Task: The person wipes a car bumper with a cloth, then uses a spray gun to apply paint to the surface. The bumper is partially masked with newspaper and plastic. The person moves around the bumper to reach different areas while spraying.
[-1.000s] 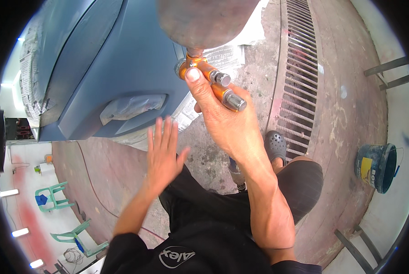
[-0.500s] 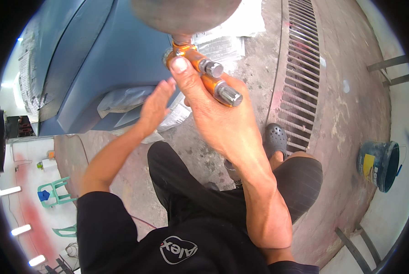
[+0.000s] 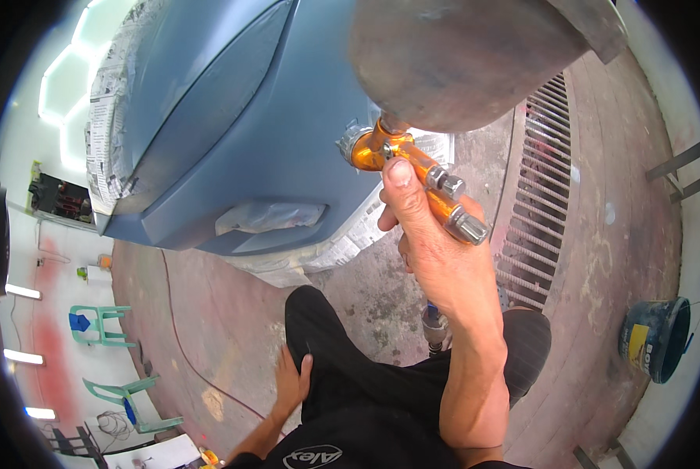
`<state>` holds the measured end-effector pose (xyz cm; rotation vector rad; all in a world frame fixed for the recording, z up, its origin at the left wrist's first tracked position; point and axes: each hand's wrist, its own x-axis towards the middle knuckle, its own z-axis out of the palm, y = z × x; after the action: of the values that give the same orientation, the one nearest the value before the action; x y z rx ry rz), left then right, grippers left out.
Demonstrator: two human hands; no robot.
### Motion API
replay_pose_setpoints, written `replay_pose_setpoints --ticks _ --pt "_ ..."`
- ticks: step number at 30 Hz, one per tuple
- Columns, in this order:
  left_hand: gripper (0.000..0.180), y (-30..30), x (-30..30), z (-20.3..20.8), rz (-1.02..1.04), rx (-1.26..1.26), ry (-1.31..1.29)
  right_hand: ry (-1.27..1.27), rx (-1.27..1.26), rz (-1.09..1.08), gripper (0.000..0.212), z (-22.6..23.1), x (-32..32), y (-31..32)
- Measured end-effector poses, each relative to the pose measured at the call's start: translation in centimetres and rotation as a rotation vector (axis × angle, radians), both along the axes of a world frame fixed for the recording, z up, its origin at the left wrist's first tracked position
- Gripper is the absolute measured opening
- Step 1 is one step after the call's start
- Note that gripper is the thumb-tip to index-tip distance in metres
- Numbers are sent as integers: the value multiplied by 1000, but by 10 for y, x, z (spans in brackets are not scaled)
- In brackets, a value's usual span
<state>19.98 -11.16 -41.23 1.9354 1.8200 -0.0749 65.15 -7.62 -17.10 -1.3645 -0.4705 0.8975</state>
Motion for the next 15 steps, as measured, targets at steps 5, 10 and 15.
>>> replay_pose_setpoints --ticks 5,10,15 --pt "104 -15 65 56 161 -395 80 -26 27 -35 60 12 5 -2" --pt "86 62 159 116 -550 305 -125 -151 93 28 66 37 20 8" --pt "98 163 285 178 -803 949 -51 -324 128 -34 67 69 40 22"
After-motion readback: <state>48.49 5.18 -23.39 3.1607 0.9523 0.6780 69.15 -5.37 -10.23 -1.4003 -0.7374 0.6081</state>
